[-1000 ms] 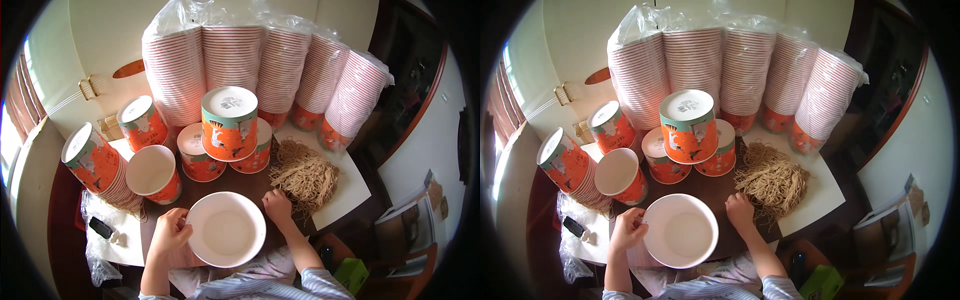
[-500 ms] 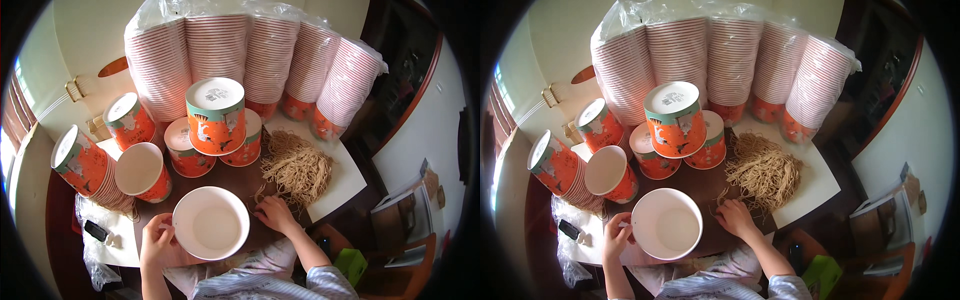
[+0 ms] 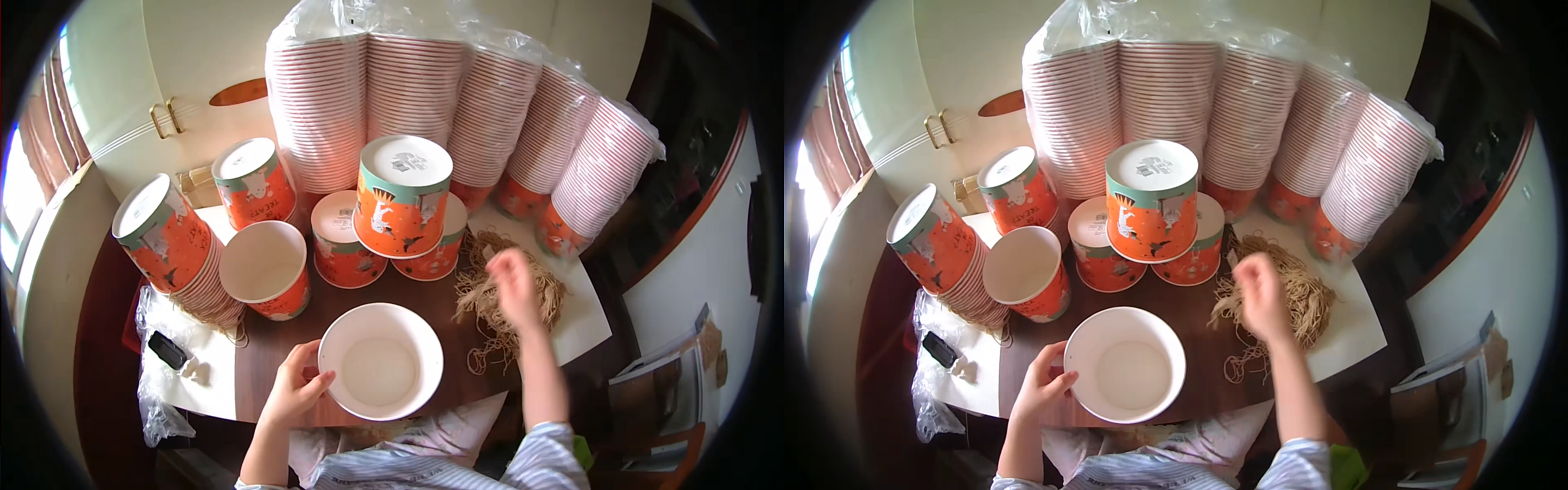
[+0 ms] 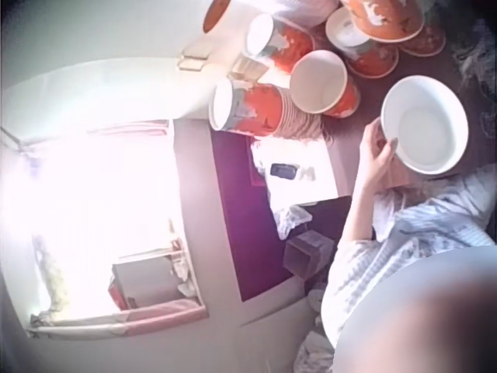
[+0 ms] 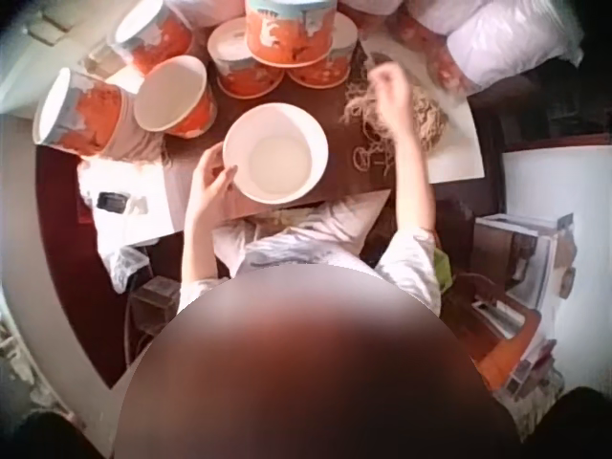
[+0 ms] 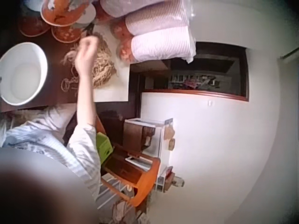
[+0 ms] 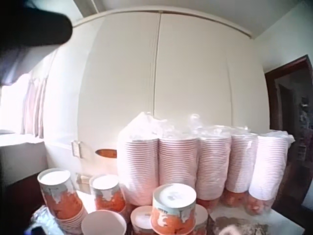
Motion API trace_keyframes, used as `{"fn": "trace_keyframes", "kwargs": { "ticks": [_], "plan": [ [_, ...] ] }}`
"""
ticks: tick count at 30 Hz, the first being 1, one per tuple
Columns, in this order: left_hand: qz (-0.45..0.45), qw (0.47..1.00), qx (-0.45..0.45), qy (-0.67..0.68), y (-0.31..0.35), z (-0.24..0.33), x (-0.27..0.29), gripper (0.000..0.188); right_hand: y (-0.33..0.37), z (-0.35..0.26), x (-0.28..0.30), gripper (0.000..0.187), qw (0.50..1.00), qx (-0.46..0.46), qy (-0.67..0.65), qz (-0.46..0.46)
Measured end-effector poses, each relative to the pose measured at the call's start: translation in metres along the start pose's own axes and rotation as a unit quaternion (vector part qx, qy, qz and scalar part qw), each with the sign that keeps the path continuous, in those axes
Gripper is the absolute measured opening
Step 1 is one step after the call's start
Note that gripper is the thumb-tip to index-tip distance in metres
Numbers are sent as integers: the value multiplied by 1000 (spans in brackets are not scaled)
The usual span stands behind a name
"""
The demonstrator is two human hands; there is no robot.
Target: Attaching string handles to printed paper buckets in a packaging workspace.
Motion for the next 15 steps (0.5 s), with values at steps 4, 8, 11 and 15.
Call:
{"fn": "trace_keyframes", "kwargs": {
  "ticks": [4, 8, 11, 15],
  "plan": [
    [-4, 1000, 0, 22, -1, -5, -1, 44, -97, -80, 63, 15, 993, 40, -65, 94],
    [-2, 999, 4, 34, 1, -7, 1, 45, -161, -151, 113, 11, 960, 184, -134, 165],
    [-10, 999, -8, 47, 1, -7, -5, 46, -164, -193, 111, 13, 954, 156, -166, 192],
    [-11, 997, -44, 62, 6, -11, -2, 50, -106, -181, -42, 5, 966, 105, -222, -78]
  ]
}}
Point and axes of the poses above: each hand's wrist, its own y-axis away from the middle knuckle, its own x-axis out of the back of the hand, z = x × y, the point moved 9 cm from there along -y, towards the middle knuckle, and after that the axes turned 10 degrees about x, right-handed, at the moved point
